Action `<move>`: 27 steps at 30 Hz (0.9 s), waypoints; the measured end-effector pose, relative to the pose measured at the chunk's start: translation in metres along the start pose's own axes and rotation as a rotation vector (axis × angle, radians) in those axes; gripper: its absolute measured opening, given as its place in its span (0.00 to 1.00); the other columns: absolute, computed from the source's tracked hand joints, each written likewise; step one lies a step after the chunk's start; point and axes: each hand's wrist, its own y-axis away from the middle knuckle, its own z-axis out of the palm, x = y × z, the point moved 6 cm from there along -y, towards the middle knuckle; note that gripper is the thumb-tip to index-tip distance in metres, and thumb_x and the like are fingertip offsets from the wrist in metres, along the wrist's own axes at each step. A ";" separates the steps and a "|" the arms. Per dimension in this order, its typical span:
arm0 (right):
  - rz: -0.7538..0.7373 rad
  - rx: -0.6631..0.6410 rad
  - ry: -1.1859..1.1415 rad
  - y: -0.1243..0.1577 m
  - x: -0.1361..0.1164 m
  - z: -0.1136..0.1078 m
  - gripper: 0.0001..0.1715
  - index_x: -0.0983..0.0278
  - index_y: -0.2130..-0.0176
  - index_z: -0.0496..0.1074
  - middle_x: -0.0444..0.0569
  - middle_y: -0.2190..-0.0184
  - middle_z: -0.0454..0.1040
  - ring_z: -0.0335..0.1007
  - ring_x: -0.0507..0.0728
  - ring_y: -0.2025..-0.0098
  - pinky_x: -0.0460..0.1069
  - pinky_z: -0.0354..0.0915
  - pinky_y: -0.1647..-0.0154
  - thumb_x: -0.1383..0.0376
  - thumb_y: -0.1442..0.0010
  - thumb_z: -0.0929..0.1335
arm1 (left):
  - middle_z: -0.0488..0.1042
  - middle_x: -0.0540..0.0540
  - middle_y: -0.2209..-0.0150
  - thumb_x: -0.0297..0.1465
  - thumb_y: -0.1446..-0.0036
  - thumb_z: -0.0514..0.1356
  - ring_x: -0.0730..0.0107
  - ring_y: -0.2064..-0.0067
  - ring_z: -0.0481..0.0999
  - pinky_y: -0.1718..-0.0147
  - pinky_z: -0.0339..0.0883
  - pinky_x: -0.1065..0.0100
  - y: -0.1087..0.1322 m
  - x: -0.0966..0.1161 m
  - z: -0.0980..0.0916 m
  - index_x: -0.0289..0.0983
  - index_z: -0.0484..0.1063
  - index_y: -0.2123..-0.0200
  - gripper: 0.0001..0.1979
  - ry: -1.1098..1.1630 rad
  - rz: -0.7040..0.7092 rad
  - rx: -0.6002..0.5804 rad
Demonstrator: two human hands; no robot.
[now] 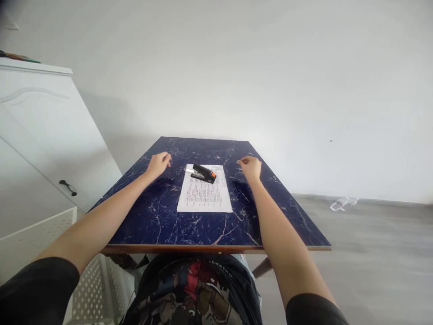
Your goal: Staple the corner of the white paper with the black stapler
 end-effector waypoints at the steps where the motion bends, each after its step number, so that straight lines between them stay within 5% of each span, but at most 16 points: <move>1: 0.086 0.021 0.037 -0.007 0.023 -0.008 0.09 0.65 0.69 0.82 0.53 0.71 0.82 0.77 0.60 0.68 0.54 0.70 0.60 0.61 0.49 0.77 | 0.73 0.46 0.77 0.31 0.36 0.63 0.65 0.71 0.71 0.67 0.62 0.71 -0.005 -0.016 -0.010 0.40 0.74 0.73 0.11 -0.116 -0.030 0.010; 4: 0.275 0.066 0.068 -0.014 0.074 -0.023 0.11 0.67 0.70 0.83 0.53 0.75 0.80 0.74 0.60 0.72 0.54 0.69 0.64 0.62 0.53 0.79 | 0.74 0.42 0.72 0.27 0.41 0.65 0.56 0.60 0.77 0.56 0.66 0.65 -0.013 -0.054 -0.029 0.39 0.73 0.74 0.09 -0.362 -0.099 0.028; 7: 0.359 0.080 0.051 -0.013 0.096 -0.024 0.13 0.67 0.70 0.83 0.50 0.81 0.76 0.73 0.60 0.75 0.53 0.68 0.67 0.61 0.56 0.80 | 0.77 0.35 0.56 0.30 0.40 0.64 0.46 0.47 0.75 0.44 0.65 0.54 -0.016 -0.069 -0.026 0.39 0.78 0.64 0.02 -0.589 -0.054 -0.021; 11: 0.347 0.078 0.067 -0.014 0.101 -0.019 0.12 0.66 0.72 0.83 0.45 0.85 0.72 0.73 0.60 0.76 0.53 0.70 0.64 0.62 0.58 0.80 | 0.63 0.34 0.32 0.39 0.31 0.56 0.42 0.31 0.61 0.35 0.58 0.44 -0.019 -0.079 -0.009 0.42 0.70 0.37 0.22 -0.783 -0.010 -0.173; 14: 0.354 0.164 0.058 -0.017 0.105 -0.022 0.10 0.66 0.70 0.84 0.45 0.86 0.71 0.73 0.60 0.76 0.54 0.72 0.62 0.63 0.55 0.78 | 0.49 0.34 0.24 0.41 0.28 0.49 0.43 0.25 0.51 0.32 0.52 0.43 -0.022 -0.089 -0.003 0.39 0.58 0.28 0.29 -0.848 -0.051 -0.273; 19: 0.402 0.306 0.050 -0.018 0.116 -0.027 0.12 0.65 0.68 0.85 0.50 0.79 0.78 0.76 0.62 0.70 0.55 0.72 0.60 0.62 0.53 0.76 | 0.53 0.36 0.25 0.40 0.26 0.45 0.43 0.25 0.52 0.30 0.47 0.39 -0.022 -0.092 0.002 0.38 0.60 0.28 0.28 -0.872 -0.057 -0.354; 27: 0.353 0.277 0.033 -0.018 0.111 -0.022 0.11 0.66 0.69 0.84 0.49 0.79 0.77 0.75 0.61 0.72 0.54 0.71 0.63 0.62 0.54 0.76 | 0.73 0.35 0.47 0.34 0.32 0.57 0.46 0.42 0.73 0.44 0.67 0.51 -0.016 -0.065 -0.005 0.39 0.72 0.46 0.15 -0.811 0.070 -0.190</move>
